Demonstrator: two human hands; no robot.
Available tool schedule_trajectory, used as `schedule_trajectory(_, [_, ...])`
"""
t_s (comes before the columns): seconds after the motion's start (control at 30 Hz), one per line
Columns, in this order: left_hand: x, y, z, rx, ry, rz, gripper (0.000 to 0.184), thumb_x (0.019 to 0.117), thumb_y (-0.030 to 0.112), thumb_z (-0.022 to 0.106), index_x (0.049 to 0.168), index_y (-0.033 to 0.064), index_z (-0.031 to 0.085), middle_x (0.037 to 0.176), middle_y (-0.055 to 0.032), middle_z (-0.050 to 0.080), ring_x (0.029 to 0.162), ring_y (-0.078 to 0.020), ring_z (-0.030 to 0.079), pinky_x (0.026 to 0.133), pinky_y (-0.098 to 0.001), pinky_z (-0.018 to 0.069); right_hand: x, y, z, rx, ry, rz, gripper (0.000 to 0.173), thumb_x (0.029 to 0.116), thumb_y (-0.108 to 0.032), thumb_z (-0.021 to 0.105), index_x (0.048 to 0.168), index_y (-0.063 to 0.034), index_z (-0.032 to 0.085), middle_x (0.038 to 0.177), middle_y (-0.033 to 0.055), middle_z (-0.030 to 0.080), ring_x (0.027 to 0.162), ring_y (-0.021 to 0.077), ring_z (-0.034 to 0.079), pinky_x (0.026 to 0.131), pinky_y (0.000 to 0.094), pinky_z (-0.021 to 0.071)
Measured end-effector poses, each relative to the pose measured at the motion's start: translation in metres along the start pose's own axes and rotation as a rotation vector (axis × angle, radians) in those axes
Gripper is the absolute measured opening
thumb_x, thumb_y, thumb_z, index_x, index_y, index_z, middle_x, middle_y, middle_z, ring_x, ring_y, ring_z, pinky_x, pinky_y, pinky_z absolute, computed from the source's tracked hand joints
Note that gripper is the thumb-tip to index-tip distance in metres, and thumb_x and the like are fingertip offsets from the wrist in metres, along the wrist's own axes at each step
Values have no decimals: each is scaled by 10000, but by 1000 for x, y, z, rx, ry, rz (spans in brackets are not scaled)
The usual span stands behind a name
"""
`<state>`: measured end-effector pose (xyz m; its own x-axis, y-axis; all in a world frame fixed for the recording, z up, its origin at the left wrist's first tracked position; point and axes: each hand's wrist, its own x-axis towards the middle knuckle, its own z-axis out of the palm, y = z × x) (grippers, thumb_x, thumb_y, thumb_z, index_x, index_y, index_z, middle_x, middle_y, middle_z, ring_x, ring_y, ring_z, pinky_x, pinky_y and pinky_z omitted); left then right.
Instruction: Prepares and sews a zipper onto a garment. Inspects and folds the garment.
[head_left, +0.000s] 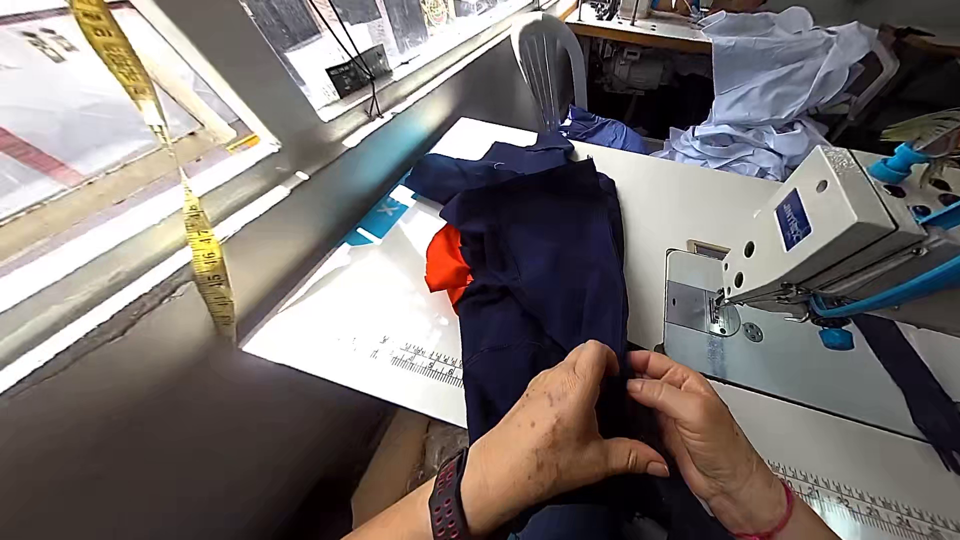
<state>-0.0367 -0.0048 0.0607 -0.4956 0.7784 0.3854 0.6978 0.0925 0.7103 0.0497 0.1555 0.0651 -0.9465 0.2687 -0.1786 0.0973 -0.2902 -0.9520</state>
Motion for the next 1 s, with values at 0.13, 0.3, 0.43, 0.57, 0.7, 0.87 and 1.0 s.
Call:
schedule_trajectory(0.13, [-17,-13,20,-335,43,-173,498,848,381,818,1046,8,553,735,6,627,604,2,570,563,-162,493,-2,8,0,-243,9,-121,143,977,-104,595,925,-65,723,670,-76,673,604,-6,632,583,160,526])
schedule_trajectory(0.3, [-21,-16,22,-190,57,-80,523,875,524,744,916,17,620,655,-11,610,592,-24,577,543,-204,480,-12,19,-11,-536,-22,-427,190,911,-286,724,819,-129,777,809,-72,697,848,-27,622,761,139,481])
schedule_trajectory(0.43, [-17,-16,3,-113,-70,41,300,962,280,688,836,19,609,612,-52,583,545,-75,560,514,-207,444,-11,11,-25,-843,-89,-681,230,943,-331,682,828,-142,746,790,-35,692,861,53,635,796,193,477])
schedule_trajectory(0.57, [-19,-7,3,207,-1,146,141,937,136,593,877,69,702,769,-63,699,708,-163,696,628,-298,573,-15,12,-16,-1367,21,-915,189,868,-222,554,750,-165,691,751,-3,643,772,206,635,658,377,469])
schedule_trajectory(0.7, [-17,-6,11,295,154,232,206,855,65,525,671,95,612,687,-51,627,692,-185,628,625,-289,506,-10,20,2,-1278,53,-932,234,842,-144,504,632,-153,606,749,10,675,799,197,655,663,359,463])
schedule_trajectory(0.87, [-22,-1,28,-765,365,-139,245,834,-23,473,657,84,606,688,35,594,708,-2,588,652,-163,471,-5,18,16,-459,-137,-550,229,819,33,478,655,-50,614,671,-28,604,676,-26,574,627,119,462])
schedule_trajectory(1.0, [-18,23,38,-1339,603,-494,310,832,-39,515,623,158,633,658,42,638,634,-24,625,590,-201,522,-8,22,31,-62,-25,-290,306,811,52,460,668,-133,658,609,-116,591,581,-68,539,554,120,438])
